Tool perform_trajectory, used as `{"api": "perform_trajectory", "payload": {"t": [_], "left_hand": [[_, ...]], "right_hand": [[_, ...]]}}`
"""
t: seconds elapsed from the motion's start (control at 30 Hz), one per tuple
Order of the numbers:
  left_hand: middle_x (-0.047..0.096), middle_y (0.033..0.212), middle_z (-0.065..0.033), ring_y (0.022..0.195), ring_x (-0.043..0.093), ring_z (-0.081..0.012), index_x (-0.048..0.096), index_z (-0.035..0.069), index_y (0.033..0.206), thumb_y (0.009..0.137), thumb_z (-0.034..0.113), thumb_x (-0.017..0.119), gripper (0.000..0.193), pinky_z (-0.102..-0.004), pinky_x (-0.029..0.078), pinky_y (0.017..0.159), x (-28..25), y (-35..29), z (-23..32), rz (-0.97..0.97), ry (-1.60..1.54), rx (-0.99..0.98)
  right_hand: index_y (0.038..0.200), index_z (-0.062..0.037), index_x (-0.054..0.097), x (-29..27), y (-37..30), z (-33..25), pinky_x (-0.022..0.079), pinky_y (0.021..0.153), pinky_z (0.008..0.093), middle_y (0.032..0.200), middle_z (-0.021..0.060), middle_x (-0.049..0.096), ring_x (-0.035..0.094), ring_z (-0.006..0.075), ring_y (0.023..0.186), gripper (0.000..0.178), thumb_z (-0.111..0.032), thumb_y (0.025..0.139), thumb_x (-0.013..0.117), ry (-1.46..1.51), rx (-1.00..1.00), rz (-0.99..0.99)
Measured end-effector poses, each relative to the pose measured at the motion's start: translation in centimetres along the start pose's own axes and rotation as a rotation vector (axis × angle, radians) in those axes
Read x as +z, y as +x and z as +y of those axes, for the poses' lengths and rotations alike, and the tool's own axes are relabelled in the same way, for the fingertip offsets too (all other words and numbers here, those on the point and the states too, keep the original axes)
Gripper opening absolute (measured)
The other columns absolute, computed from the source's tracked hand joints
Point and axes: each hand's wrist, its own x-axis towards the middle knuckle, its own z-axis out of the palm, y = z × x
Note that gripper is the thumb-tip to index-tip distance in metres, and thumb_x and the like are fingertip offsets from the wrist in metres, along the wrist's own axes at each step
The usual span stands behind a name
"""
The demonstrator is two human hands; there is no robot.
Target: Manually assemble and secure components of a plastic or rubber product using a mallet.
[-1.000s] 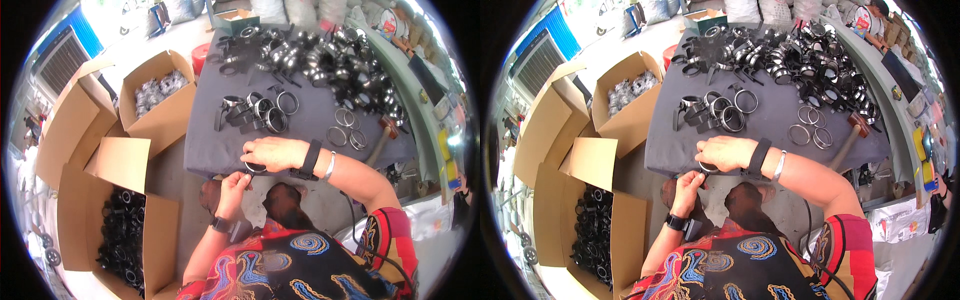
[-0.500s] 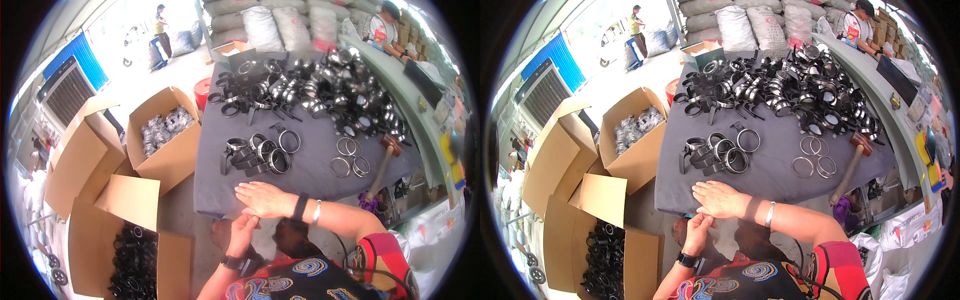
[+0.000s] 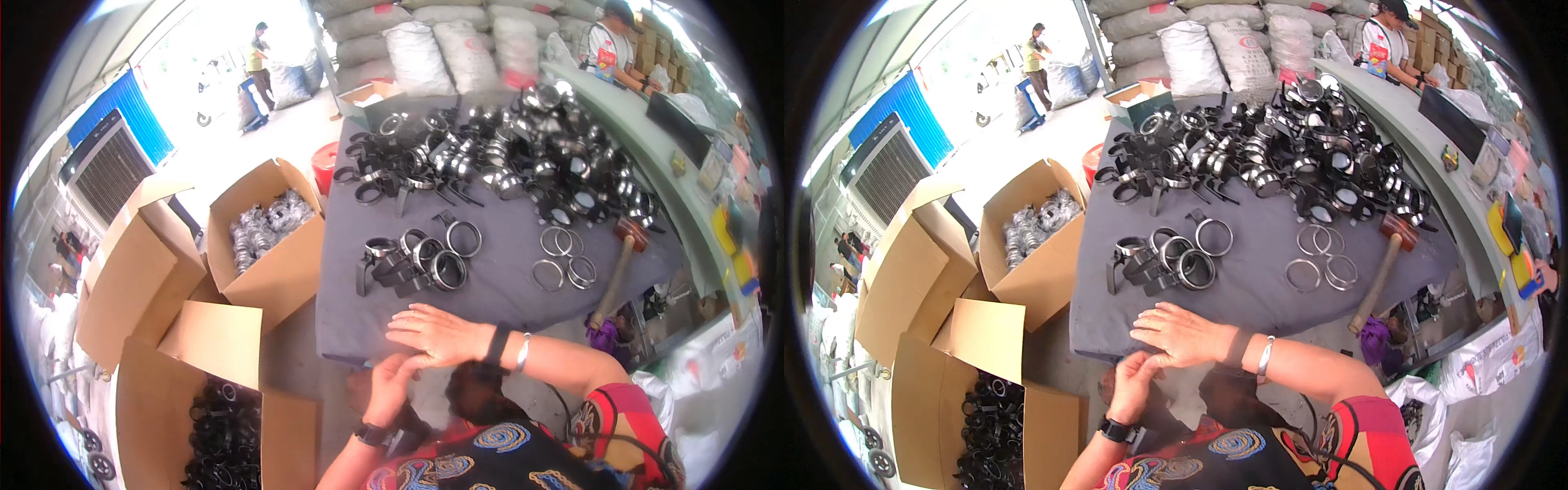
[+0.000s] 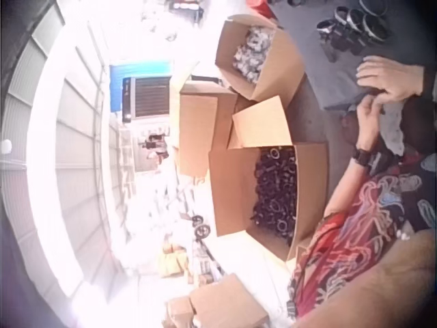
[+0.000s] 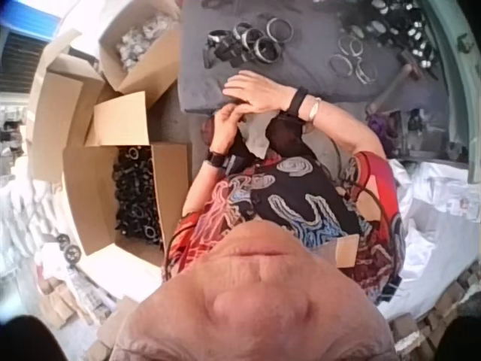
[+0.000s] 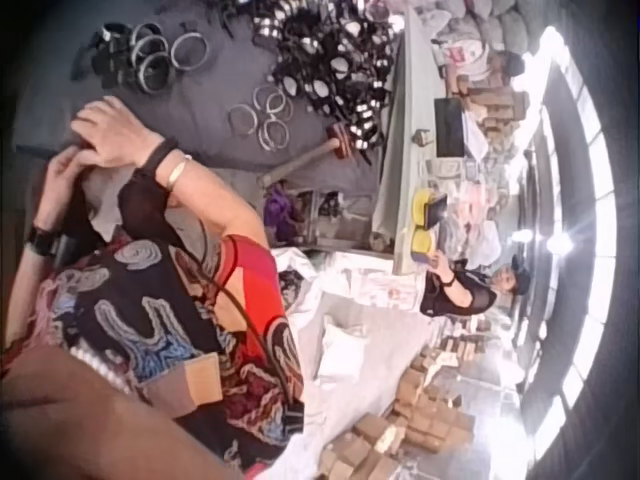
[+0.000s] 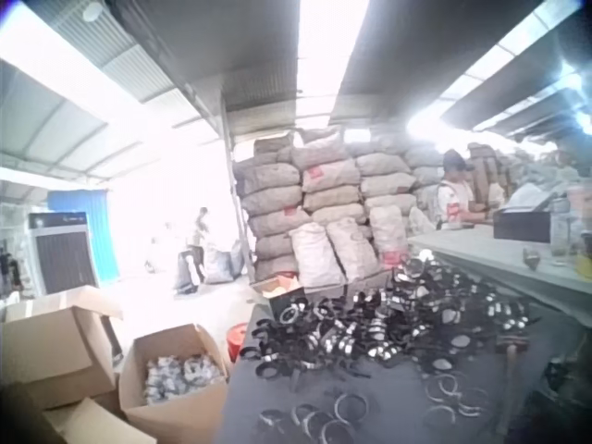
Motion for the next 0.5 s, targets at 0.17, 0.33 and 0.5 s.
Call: {"api": "perform_trajectory", "payload": {"t": [0.17,0.33,0.5], "left_hand": [[0.06,0.086,0.0009,0.08,0.053,-0.0087,0.061,0.003,0.096,0.092,0.017,0.061,0.015,-0.0252,0.044,0.073,-0.8,0.6,4.3,-0.019,0.182,0.201],[0.027,0.147,-0.0242,0.133,0.031,-0.0435,0.033,0.01,0.143,0.067,0.015,0.081,0.089,-0.0502,0.036,0.105,-1.9,5.8,7.8,0.28,0.871,0.528],[0.005,0.155,-0.0263,0.137,0.017,-0.0535,0.018,0.019,0.151,0.063,0.025,0.086,0.111,-0.0597,0.032,0.105,-1.5,11.4,8.1,0.216,1.144,0.313]], "right_hand": [[0.118,-0.0068,0.056,-4.2,-2.3,-1.1,0.043,0.089,0.0415,0.113,0.0135,0.054,0.051,0.031,0.107,0.056,-0.024,0.068,0.074,-0.035,-0.026,0.05],[0.116,-0.0009,0.054,-6.4,-2.5,2.4,0.042,0.097,0.0435,0.117,0.0166,0.05,0.048,0.0349,0.112,0.058,-0.019,0.066,0.076,-0.039,0.278,0.59],[0.135,-0.0003,0.043,-3.4,-1.8,6.9,0.028,0.111,0.0498,0.142,0.0276,0.035,0.027,0.045,0.136,0.079,-0.031,0.072,0.077,0.04,0.622,0.424]]}}
